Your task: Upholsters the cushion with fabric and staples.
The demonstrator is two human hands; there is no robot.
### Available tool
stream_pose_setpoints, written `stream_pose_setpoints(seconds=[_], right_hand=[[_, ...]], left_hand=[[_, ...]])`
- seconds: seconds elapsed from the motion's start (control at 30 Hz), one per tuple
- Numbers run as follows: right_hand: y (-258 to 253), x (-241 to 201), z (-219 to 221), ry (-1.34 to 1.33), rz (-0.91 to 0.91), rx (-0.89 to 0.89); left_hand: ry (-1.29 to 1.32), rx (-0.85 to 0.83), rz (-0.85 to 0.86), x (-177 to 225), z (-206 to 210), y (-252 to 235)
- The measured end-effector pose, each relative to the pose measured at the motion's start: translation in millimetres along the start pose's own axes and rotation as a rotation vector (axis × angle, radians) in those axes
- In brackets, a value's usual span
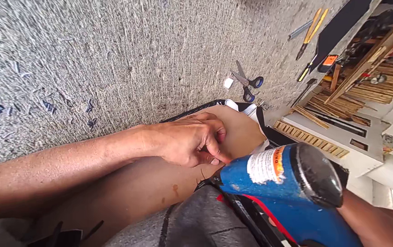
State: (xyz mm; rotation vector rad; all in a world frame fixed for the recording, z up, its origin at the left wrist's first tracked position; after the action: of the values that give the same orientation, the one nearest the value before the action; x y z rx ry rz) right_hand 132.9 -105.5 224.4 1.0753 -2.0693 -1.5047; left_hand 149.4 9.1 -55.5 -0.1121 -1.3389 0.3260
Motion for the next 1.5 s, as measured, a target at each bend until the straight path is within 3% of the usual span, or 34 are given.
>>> stream_pose_setpoints(seconds=[0.43,0.6,0.7,0.83,0.93,1.0,1.07,1.13,1.2,1.27,1.43,1.5], right_hand=[[-3.9,-11.8,-3.4,0.104,-0.058,-0.026],[39.6,62.0,-38.8,-0.175,0.046,0.418],[-10.3,140.3,-48.9,0.205,-0.023,0.756],[-142.7,220.8,-36.7,0.804,-0.106,1.139],[-216.3,272.9,-34.7,0.823,-0.169,1.246],[-229.9,278.4,-27.6,0.646,-0.197,1.188],[-203.4,260.1,-14.6,0.348,-0.326,1.113],[-153.7,238.8,14.6,0.112,-0.705,1.078],[-119.2,212.5,57.0,0.075,-1.015,0.977],[-120.7,193.2,81.7,0.148,-1.21,0.971],[-153.0,187.9,76.5,0.027,-1.385,1.083],[-158.0,185.2,74.7,-0.007,-1.408,1.119]], left_hand=[[-0.001,-0.044,-0.033,-0.9,0.7,-0.4],[0.052,-0.027,-0.038,-1.4,0.5,2.0],[0.043,-0.012,-0.022,0.2,-1.0,1.4],[0.053,-0.002,-0.004,6.1,-4.1,0.9],[0.005,0.019,-0.057,18.4,-7.4,1.3],[-0.051,0.036,-0.121,32.9,-3.3,4.4],[-0.188,0.05,-0.167,52.2,-5.1,3.6],[-0.335,0.041,-0.203,71.1,-3.5,1.6],[-0.447,0.017,-0.25,89.9,3.2,-2.1],[-0.514,-0.004,-0.318,103.9,10.9,-10.5],[-0.774,0.188,-0.479,120.9,40.1,-31.7],[-0.881,0.283,-0.447,111.0,52.5,-32.6]])
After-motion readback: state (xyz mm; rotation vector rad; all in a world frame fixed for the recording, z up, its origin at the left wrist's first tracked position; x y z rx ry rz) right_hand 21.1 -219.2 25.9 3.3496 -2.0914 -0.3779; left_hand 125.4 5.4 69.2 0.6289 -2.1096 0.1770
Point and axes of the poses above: each hand's wrist, its own y-axis away from the middle knuckle, its own z-axis out of the palm, x = y × z, the point moved 2 cm from there along -y, towards the middle knuckle, and after that the axes turned 8 degrees about x, right-handed, at the moved point
